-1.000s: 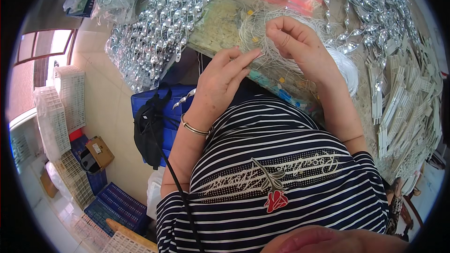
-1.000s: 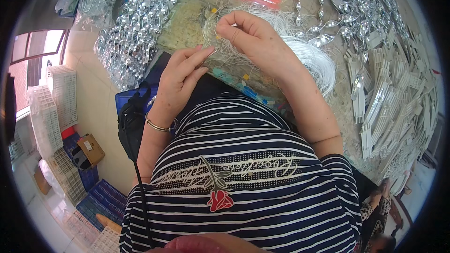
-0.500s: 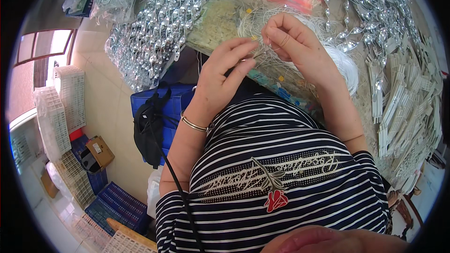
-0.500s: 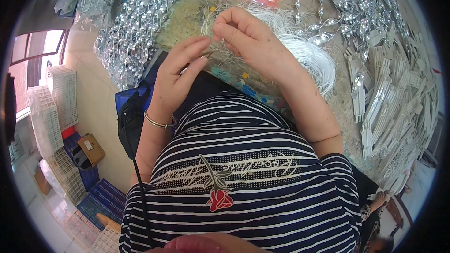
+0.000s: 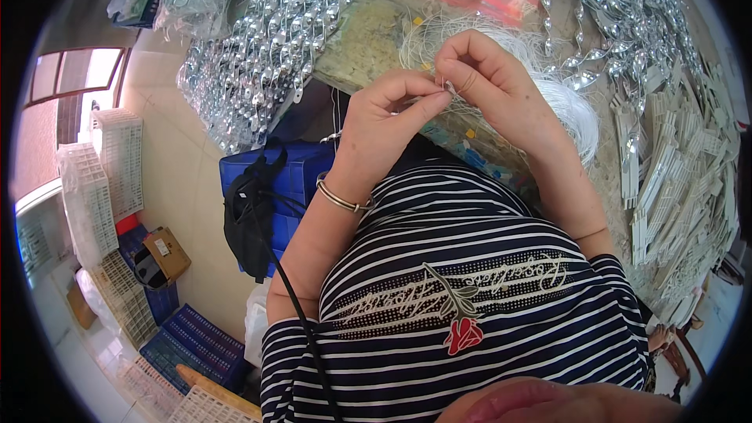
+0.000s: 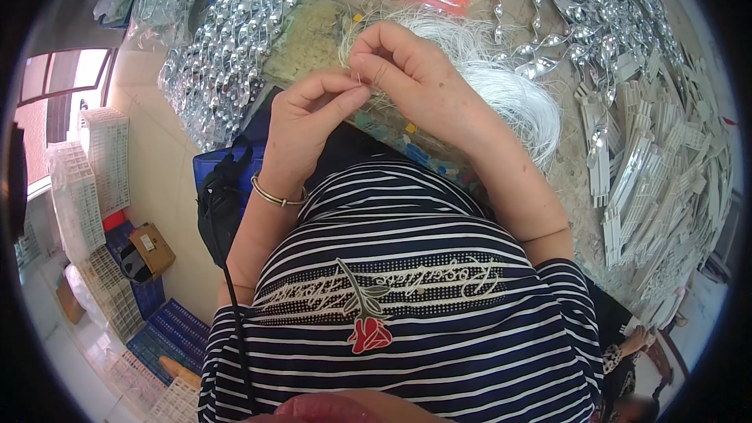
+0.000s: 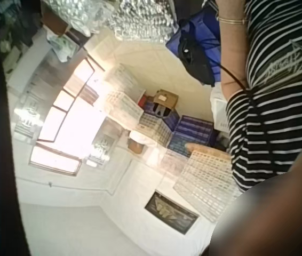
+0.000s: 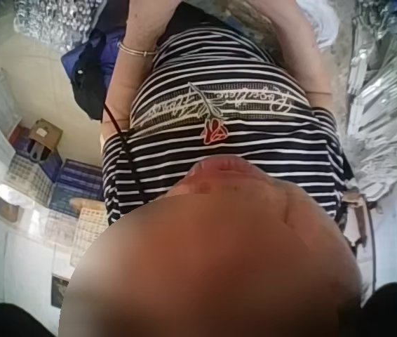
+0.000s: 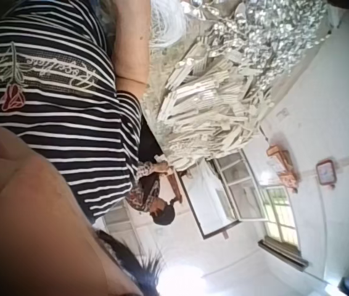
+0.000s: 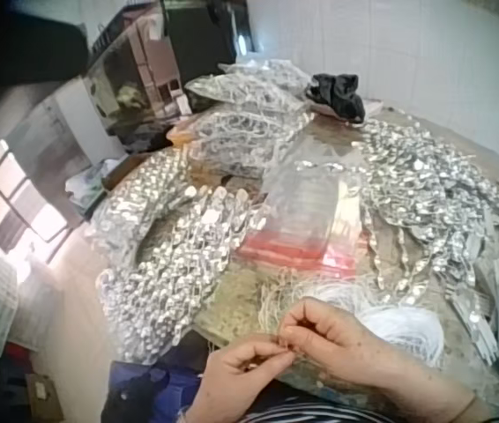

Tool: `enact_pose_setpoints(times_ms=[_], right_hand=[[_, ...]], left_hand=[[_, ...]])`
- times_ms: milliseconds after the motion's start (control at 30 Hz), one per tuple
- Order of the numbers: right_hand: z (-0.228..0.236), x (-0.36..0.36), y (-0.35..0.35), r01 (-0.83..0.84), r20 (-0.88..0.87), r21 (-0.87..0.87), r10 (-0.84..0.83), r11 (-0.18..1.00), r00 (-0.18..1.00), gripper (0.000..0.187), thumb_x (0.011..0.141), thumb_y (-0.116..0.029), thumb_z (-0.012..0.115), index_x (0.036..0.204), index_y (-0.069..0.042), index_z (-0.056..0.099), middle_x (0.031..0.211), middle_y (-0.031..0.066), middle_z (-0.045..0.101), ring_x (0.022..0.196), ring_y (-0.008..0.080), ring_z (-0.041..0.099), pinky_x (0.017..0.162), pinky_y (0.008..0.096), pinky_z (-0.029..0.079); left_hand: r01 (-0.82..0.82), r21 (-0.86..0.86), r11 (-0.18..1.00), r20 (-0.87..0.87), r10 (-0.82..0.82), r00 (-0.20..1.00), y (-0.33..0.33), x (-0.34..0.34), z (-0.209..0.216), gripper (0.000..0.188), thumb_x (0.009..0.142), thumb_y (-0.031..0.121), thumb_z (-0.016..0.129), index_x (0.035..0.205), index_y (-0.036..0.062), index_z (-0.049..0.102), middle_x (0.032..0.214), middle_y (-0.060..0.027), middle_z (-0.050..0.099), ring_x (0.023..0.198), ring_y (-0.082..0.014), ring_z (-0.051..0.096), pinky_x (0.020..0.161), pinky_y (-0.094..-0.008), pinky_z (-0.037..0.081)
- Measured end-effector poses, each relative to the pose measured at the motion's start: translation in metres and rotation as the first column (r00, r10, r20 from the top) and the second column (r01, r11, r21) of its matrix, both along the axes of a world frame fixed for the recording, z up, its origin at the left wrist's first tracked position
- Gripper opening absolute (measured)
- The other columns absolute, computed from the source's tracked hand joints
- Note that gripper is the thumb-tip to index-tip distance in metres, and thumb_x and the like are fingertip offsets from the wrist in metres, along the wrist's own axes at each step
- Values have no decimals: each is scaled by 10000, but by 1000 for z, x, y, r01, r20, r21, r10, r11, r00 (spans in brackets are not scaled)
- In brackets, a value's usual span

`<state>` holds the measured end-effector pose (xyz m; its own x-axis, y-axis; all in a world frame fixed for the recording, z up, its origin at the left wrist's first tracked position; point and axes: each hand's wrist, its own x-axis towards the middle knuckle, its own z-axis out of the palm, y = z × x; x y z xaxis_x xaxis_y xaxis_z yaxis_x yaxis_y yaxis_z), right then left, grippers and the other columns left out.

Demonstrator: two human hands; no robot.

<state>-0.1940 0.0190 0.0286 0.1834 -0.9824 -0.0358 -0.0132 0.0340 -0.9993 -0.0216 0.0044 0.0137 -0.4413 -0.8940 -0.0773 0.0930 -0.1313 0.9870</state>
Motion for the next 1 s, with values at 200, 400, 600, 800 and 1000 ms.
enact_pose_setpoints(times_ms=[200, 400, 600, 800, 1000], right_hand=[[6, -4, 0, 8, -141, 6, -7, 1000, 990, 87, 892, -106, 573, 943, -36, 578, 825, -36, 519, 759, 28, 464, 669, 180, 388], [5, -13, -4, -46, -397, -205, -40, 978, 917, 70, 846, -93, 624, 873, -30, 640, 783, -24, 521, 698, 54, 454, 609, 205, 369], [7, -29, -9, 37, -348, -233, -119, 972, 930, 89, 855, -81, 611, 900, -9, 638, 830, -6, 559, 762, 72, 509, 685, 210, 407], [9, -42, -10, 165, -259, -243, -228, 956, 939, 96, 886, -76, 577, 934, -7, 622, 901, -6, 591, 856, 67, 540, 777, 203, 424], [14, -40, -7, 197, -201, -236, -246, 952, 948, 94, 895, -76, 568, 947, -15, 617, 893, -25, 583, 847, 48, 526, 767, 187, 414]], left_hand=[[-96, 60, 994, -85, 101, 991, -2, 15, 7, 75, 835, -7, 599, 893, -17, 645, 944, -71, 644, 870, -123, 586, 808, -242, 444], [-280, -7, 960, -132, 277, 952, -10, 44, 5, 81, 853, -1, 578, 920, -24, 617, 951, -101, 641, 860, -136, 589, 776, -233, 448], [-322, 51, 945, -199, 326, 924, -11, 52, 10, 81, 839, -13, 594, 911, -20, 631, 948, -105, 654, 882, -139, 597, 822, -245, 442], [-243, 13, 970, -163, 242, 957, -11, 52, 16, 68, 847, 0, 590, 901, -16, 628, 938, -110, 658, 868, -137, 599, 801, -242, 445], [-235, 28, 971, -157, 237, 959, -10, 48, 17, 70, 861, 21, 579, 909, -15, 616, 939, -113, 659, 877, -129, 596, 809, -231, 434]])
